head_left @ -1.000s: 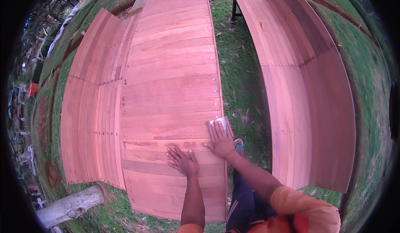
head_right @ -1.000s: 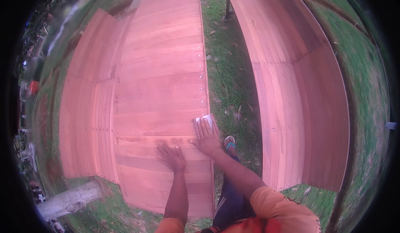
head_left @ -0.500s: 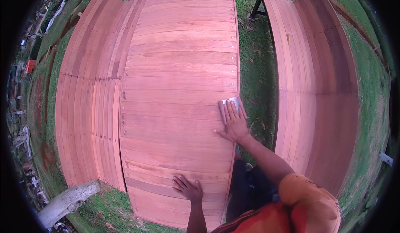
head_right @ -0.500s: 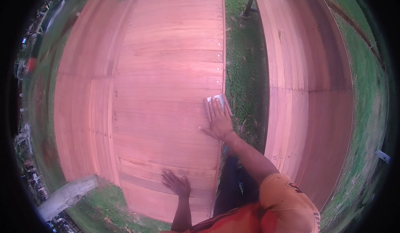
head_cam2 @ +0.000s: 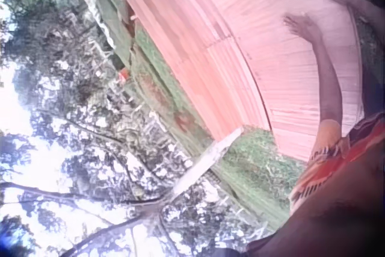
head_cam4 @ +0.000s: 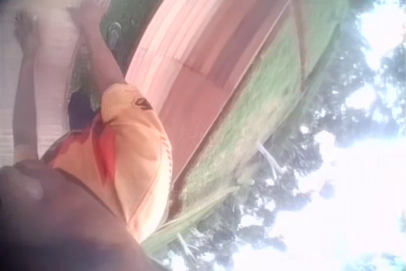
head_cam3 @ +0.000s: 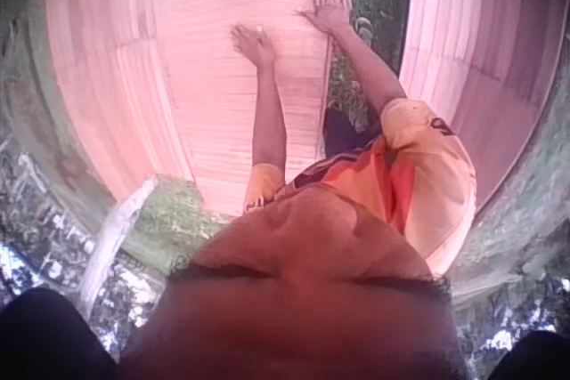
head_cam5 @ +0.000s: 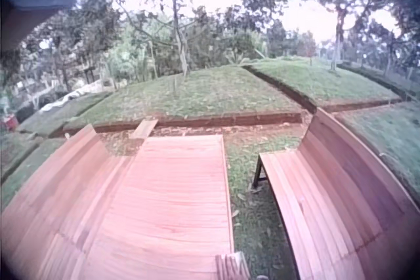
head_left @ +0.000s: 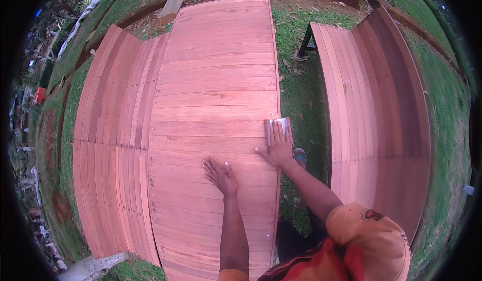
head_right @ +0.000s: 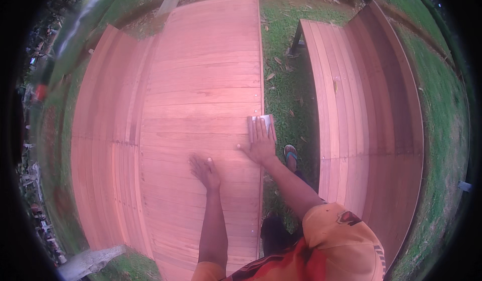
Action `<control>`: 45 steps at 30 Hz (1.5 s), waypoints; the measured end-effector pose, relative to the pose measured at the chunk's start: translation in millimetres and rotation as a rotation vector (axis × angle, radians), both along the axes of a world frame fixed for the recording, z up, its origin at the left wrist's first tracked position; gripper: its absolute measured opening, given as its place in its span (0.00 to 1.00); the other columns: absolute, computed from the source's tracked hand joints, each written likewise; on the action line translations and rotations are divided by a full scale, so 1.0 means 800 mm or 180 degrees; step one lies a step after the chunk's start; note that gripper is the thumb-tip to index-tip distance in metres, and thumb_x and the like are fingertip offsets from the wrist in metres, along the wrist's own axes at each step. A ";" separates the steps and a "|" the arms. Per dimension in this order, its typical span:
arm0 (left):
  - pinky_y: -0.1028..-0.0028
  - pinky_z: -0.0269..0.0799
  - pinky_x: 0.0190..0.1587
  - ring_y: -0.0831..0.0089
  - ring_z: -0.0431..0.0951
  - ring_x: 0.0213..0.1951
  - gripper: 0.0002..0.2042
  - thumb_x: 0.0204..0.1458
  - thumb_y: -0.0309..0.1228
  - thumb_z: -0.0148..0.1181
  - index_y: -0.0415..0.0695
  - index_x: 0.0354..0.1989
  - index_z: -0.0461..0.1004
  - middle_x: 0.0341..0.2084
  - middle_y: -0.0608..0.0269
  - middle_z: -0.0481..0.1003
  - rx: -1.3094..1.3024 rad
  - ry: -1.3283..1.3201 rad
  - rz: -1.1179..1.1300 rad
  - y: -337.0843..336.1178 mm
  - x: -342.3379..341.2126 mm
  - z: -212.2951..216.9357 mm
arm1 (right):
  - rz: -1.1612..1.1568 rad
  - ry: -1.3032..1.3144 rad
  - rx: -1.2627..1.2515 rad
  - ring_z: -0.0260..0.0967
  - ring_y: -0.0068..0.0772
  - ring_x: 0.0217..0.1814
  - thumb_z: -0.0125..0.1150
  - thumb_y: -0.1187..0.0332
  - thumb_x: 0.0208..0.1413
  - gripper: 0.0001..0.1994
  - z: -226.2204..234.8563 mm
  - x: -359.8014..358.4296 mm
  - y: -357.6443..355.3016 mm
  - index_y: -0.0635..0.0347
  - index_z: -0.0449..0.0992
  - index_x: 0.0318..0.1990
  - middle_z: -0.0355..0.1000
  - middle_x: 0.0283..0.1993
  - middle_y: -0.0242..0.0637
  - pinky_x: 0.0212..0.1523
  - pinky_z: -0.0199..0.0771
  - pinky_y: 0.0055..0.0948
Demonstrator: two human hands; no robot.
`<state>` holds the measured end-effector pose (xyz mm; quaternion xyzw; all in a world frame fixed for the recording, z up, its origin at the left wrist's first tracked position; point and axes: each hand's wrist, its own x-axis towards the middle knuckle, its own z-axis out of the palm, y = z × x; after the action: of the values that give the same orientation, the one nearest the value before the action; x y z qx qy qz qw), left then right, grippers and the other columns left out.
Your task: The person walks toward a wooden picnic table and bench set in a grassy area. They use a sanding block to smooth the surfaces of the benches and the table, moving around the furniture to reach different sections.
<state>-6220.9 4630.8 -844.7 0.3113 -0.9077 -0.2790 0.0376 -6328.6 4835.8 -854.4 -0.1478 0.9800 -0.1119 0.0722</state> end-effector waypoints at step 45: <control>0.37 0.24 0.76 0.42 0.33 0.81 0.39 0.70 0.52 0.42 0.35 0.79 0.45 0.80 0.38 0.38 -0.0701 -0.0240 0.0374 0.019 -0.486 -0.028 | 0.0817 -0.0435 0.0147 0.32 0.55 0.87 0.44 0.25 0.60 0.57 0.003 -0.599 0.023 0.69 0.44 0.80 0.37 0.84 0.60 0.84 0.29 0.50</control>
<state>-6609.8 4646.2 -867.0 0.3683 -0.9137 -0.1630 0.0537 -6807.7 4854.6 -851.9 -0.2622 0.9482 -0.0890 0.1558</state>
